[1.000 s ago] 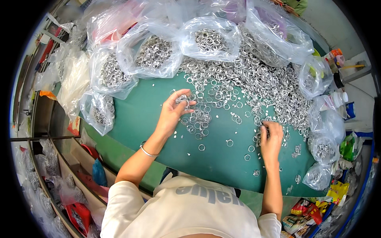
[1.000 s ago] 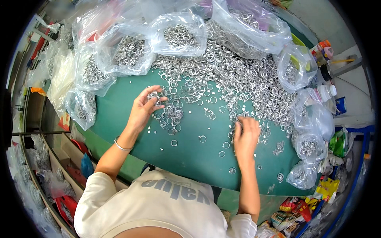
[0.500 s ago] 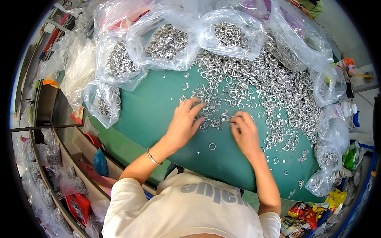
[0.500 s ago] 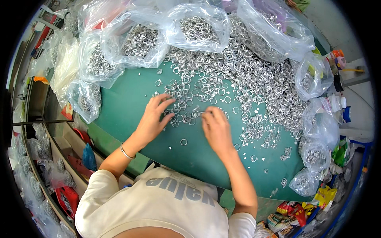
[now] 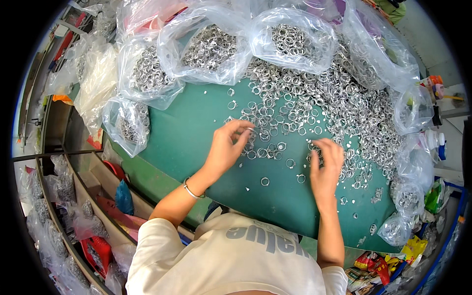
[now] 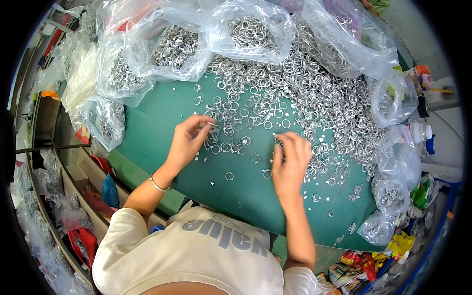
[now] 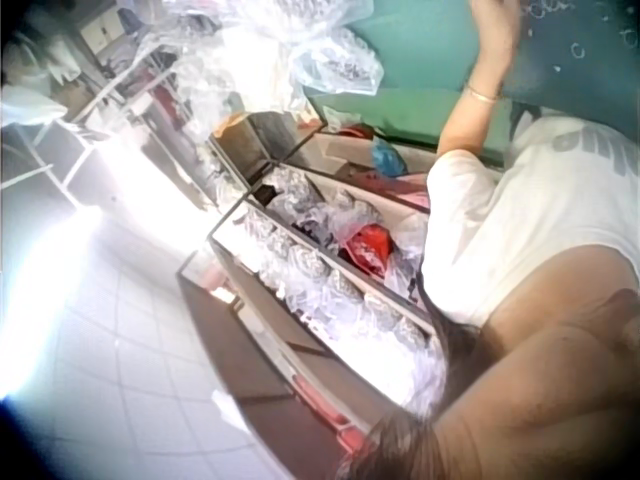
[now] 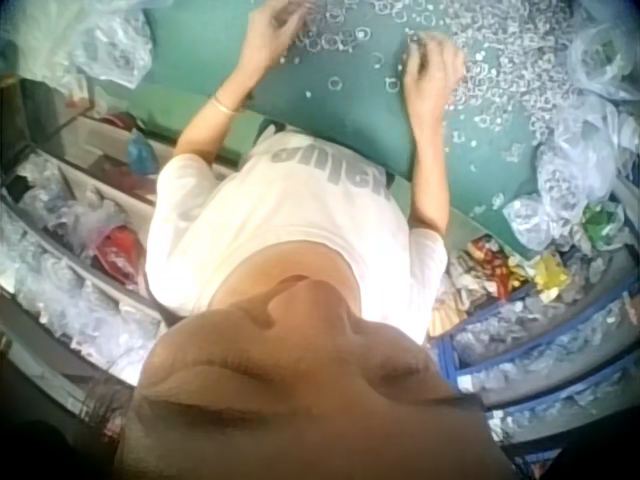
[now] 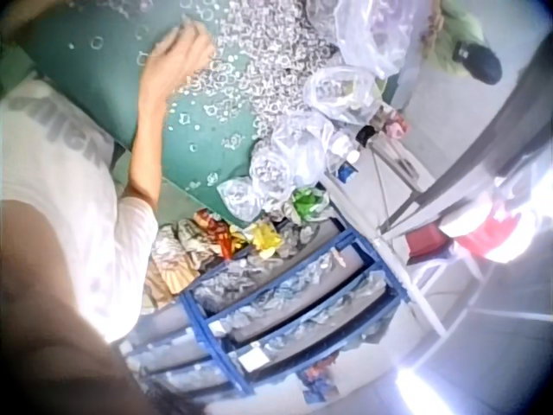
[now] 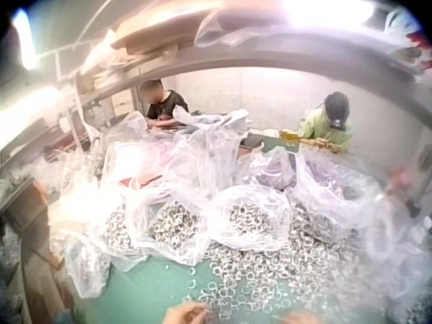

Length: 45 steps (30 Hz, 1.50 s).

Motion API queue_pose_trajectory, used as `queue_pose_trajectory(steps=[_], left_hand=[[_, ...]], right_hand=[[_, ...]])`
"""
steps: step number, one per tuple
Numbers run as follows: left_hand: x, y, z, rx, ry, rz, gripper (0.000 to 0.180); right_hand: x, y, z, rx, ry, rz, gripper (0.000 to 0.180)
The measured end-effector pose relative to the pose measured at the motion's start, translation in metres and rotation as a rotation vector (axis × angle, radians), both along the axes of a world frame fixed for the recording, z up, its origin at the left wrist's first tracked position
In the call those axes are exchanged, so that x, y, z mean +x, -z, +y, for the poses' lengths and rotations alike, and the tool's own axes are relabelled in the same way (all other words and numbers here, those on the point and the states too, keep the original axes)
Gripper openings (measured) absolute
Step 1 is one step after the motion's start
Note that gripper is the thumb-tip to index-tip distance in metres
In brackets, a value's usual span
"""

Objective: The person sorts and organizes metal rings by hand on a workbench, picking them up from a pile and placing them into plastic bags.

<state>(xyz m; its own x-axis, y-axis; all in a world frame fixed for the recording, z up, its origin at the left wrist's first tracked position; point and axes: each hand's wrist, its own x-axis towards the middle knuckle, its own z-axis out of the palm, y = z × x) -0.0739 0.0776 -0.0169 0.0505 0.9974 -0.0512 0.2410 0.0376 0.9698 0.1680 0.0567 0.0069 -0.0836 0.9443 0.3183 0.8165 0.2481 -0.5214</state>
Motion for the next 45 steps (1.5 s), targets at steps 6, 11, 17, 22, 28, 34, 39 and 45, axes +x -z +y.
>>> queue_pose_trajectory(steps=[6,11,17,22,28,34,39,45], left_hand=[[0.015,-0.03,-0.006,0.227,-0.07,0.33,0.028],[0.011,-0.018,-0.018,0.314,0.134,0.464,0.029],[0.017,-0.01,-0.03,0.26,0.321,0.568,0.025],[0.015,-0.018,-0.009,0.358,0.145,0.615,0.041],[0.023,-0.003,-0.001,0.372,0.302,0.865,0.051],[0.008,-0.019,-0.013,0.338,0.463,0.588,0.043],[0.017,-0.01,0.007,0.313,0.203,0.851,0.046],[0.019,-0.008,0.003,0.297,0.271,0.821,0.041]], right_hand=[[-0.041,0.009,0.005,-0.07,-0.251,-0.06,0.022],[-0.037,0.006,0.008,-0.109,-0.313,-0.027,0.015],[-0.012,0.006,-0.008,-0.631,-0.087,1.057,0.006],[0.001,-0.003,0.0,-0.778,-0.013,1.766,0.013],[-0.006,0.005,0.009,-0.545,-0.019,1.01,0.017],[-0.015,0.001,0.028,-0.275,0.002,0.277,0.025],[-0.028,0.015,0.055,-0.052,-0.046,0.039,0.028],[-0.046,0.026,0.081,0.051,-0.157,-0.151,0.018]])
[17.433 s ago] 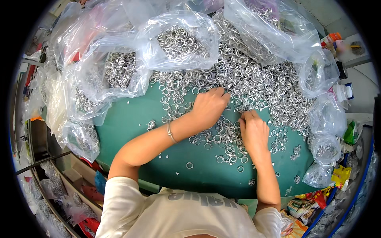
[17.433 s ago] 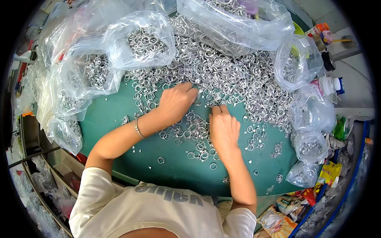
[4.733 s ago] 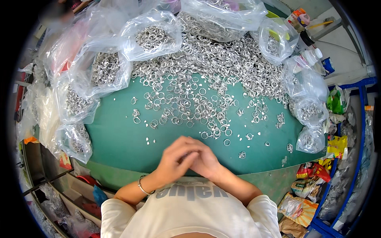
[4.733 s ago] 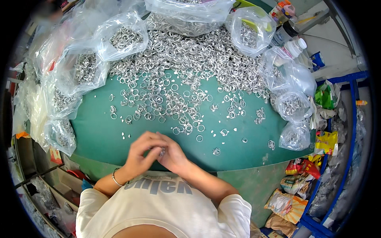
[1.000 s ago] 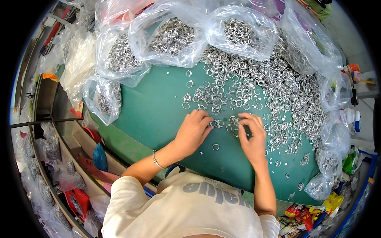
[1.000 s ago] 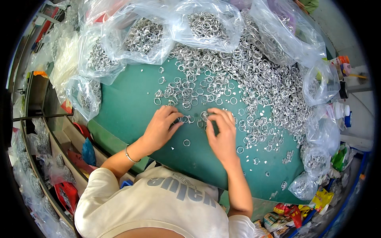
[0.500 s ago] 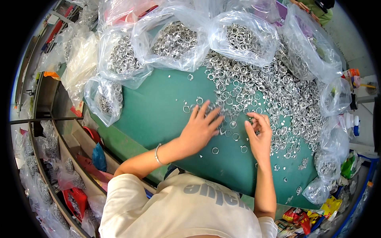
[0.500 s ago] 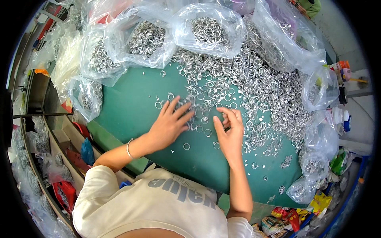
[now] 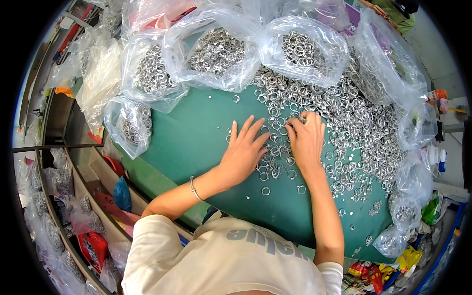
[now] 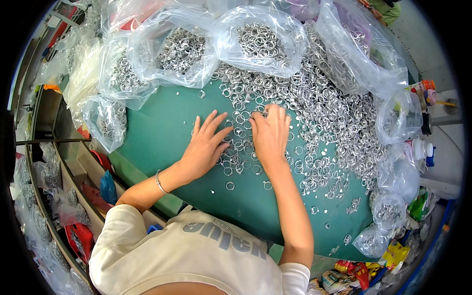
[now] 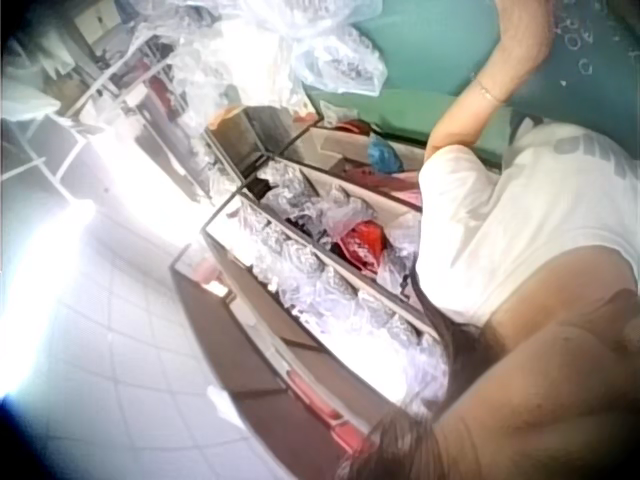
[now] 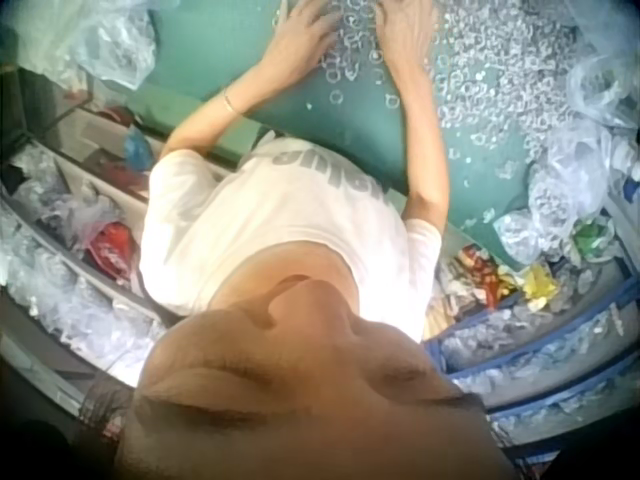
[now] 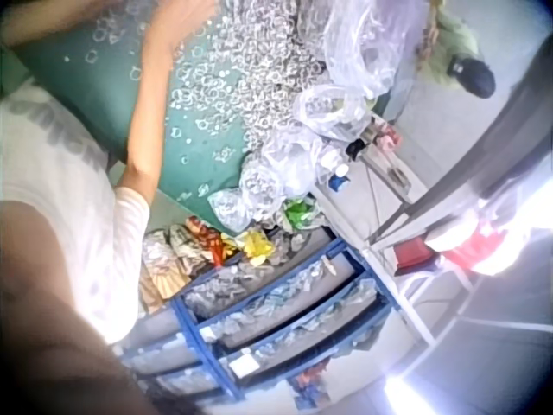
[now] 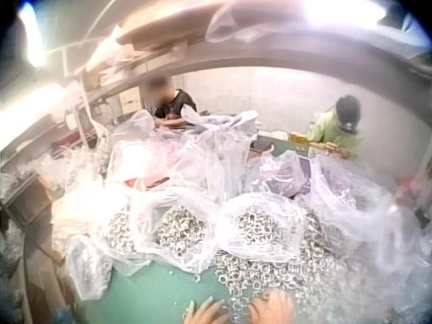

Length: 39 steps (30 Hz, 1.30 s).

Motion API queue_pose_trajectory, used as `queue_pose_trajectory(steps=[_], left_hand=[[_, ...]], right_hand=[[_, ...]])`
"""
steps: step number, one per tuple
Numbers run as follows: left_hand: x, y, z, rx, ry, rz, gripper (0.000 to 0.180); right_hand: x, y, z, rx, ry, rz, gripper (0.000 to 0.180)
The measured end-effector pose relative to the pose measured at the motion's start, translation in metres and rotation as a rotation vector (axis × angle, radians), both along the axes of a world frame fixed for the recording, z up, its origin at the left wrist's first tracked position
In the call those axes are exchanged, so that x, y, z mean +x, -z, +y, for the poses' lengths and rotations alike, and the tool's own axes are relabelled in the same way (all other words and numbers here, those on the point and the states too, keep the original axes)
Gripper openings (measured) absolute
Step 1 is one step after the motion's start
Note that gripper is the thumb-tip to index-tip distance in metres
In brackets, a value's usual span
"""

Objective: The person sorts and organizes metal rings by hand on a workbench, picking them up from a pile and placing them into plastic bags.

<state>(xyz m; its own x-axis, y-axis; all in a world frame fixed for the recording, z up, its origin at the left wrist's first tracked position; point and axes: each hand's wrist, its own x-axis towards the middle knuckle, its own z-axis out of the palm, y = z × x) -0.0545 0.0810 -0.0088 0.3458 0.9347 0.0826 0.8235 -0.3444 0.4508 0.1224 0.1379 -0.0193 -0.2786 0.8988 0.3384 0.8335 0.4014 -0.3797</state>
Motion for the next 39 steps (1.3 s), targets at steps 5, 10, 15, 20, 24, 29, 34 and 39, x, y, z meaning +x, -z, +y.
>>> queue_pose_trajectory(steps=[5,10,15,20,24,29,34,39], left_hand=[[-0.008,-0.002,0.02,-0.066,-0.028,-0.227,0.04],[0.016,0.008,0.055,0.091,0.108,-0.19,0.044],[0.04,0.019,0.057,0.162,0.182,0.057,0.049],[0.019,0.002,0.028,0.013,0.414,0.095,0.042],[0.017,-0.012,0.06,0.069,0.104,-0.139,0.039],[0.017,0.015,0.057,0.185,0.095,0.023,0.034],[-0.005,0.001,0.047,0.033,0.125,-0.231,0.023],[-0.013,0.01,0.082,0.204,-0.085,-0.206,0.026]], right_hand=[[0.018,-0.006,-0.01,-0.366,-0.003,0.799,0.005],[0.046,-0.026,-0.037,-0.919,0.104,1.877,0.007],[0.059,-0.021,-0.053,-1.013,0.092,1.888,0.011],[0.067,-0.024,-0.056,-1.065,0.282,1.666,0.02],[0.058,-0.021,-0.053,-1.071,0.223,1.527,0.014],[0.049,-0.028,-0.052,-1.07,0.183,1.375,0.007],[0.055,-0.026,-0.059,-1.071,0.142,1.29,0.008],[0.049,-0.03,-0.056,-1.053,0.164,1.224,0.008]])
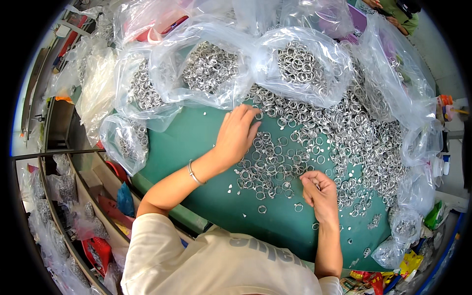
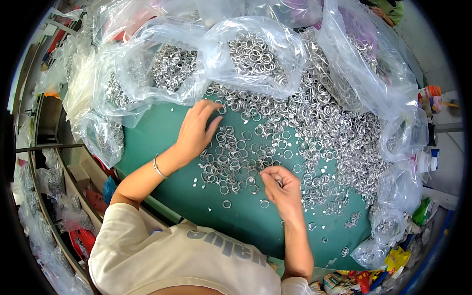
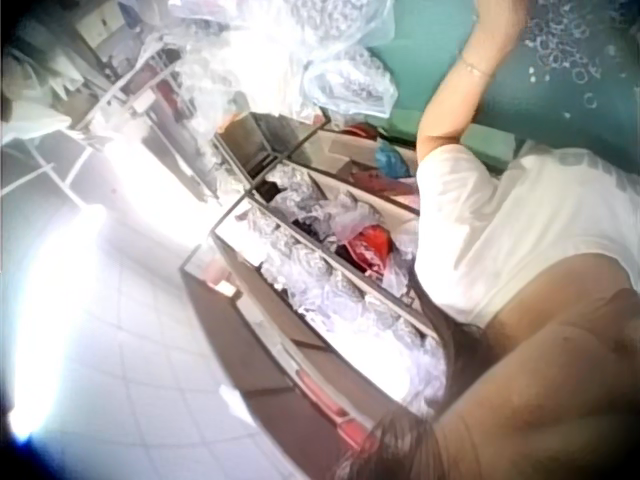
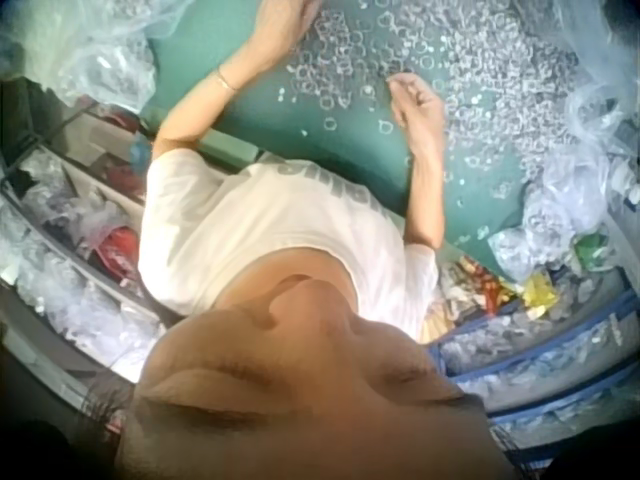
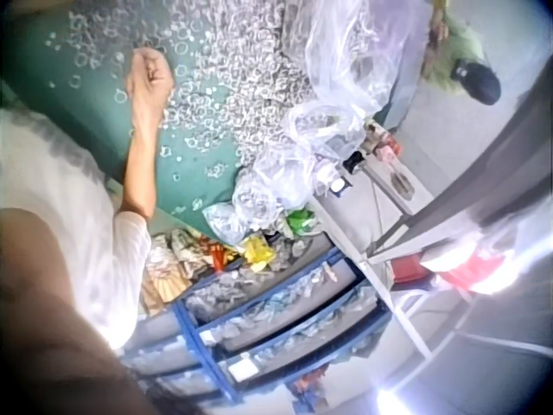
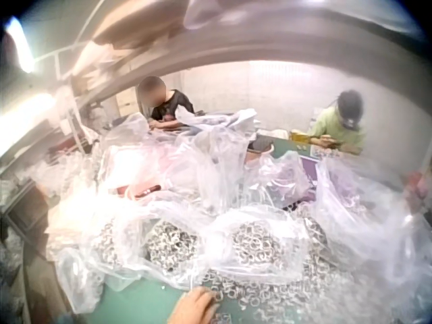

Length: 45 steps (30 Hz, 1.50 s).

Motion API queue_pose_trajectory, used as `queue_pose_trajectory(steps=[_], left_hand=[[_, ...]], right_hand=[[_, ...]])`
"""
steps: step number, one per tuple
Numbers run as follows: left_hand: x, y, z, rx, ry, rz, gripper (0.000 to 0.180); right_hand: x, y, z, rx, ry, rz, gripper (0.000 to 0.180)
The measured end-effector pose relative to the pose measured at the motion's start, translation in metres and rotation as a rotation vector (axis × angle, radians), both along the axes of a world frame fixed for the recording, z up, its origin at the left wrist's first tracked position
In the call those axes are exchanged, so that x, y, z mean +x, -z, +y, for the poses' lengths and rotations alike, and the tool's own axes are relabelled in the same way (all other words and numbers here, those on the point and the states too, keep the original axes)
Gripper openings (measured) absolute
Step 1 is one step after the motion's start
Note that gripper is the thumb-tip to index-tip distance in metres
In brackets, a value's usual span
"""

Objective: The person sorts and organizes metal rings by hand on a workbench, picking them up from a pile and placing them into plastic bags.

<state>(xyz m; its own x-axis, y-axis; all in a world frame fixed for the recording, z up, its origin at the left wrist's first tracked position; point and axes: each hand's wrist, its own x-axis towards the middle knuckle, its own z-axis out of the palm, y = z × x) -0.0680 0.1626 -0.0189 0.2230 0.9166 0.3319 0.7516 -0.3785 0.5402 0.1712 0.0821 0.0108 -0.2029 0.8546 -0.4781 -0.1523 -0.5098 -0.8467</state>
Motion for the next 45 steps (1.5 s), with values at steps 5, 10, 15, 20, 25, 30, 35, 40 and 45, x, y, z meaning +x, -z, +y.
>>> queue_pose_trajectory(steps=[5,10,15,20,25,30,35,40,45], left_hand=[[0.001,0.011,0.015,-0.007,-0.07,0.128,0.027],[-0.006,-0.011,0.005,-0.353,-0.022,-0.181,0.026],[-0.019,-0.017,-0.009,-0.901,0.029,-1.009,0.024],[-0.011,-0.026,-0.021,-0.962,0.09,-1.207,0.025],[-0.007,-0.027,-0.032,-0.904,0.109,-0.919,0.03],[0.011,-0.04,-0.049,-0.673,0.245,-0.677,0.026],[-0.001,-0.026,-0.034,-0.385,0.097,-0.379,0.039],[0.001,-0.027,-0.032,-0.261,0.052,-0.289,0.041],[0.009,-0.032,-0.038,-0.22,0.173,-0.299,0.032]], right_hand=[[-0.006,0.0,0.002,0.061,-0.023,-0.184,0.008],[-0.006,0.004,-0.001,0.126,-0.059,-0.215,0.01],[-0.007,0.0,-0.002,0.011,-0.05,-0.146,0.009],[-0.014,0.003,-0.004,0.104,-0.07,-0.192,0.009],[-0.02,-0.002,-0.004,0.109,-0.098,-0.172,0.012],[-0.041,-0.006,0.005,0.13,-0.043,-0.123,0.014],[-0.043,0.003,0.005,0.372,0.034,-0.439,0.012],[-0.024,-0.001,-0.014,0.22,-0.084,-0.434,0.02],[0.01,-0.012,-0.047,0.104,0.046,-0.415,0.02]])
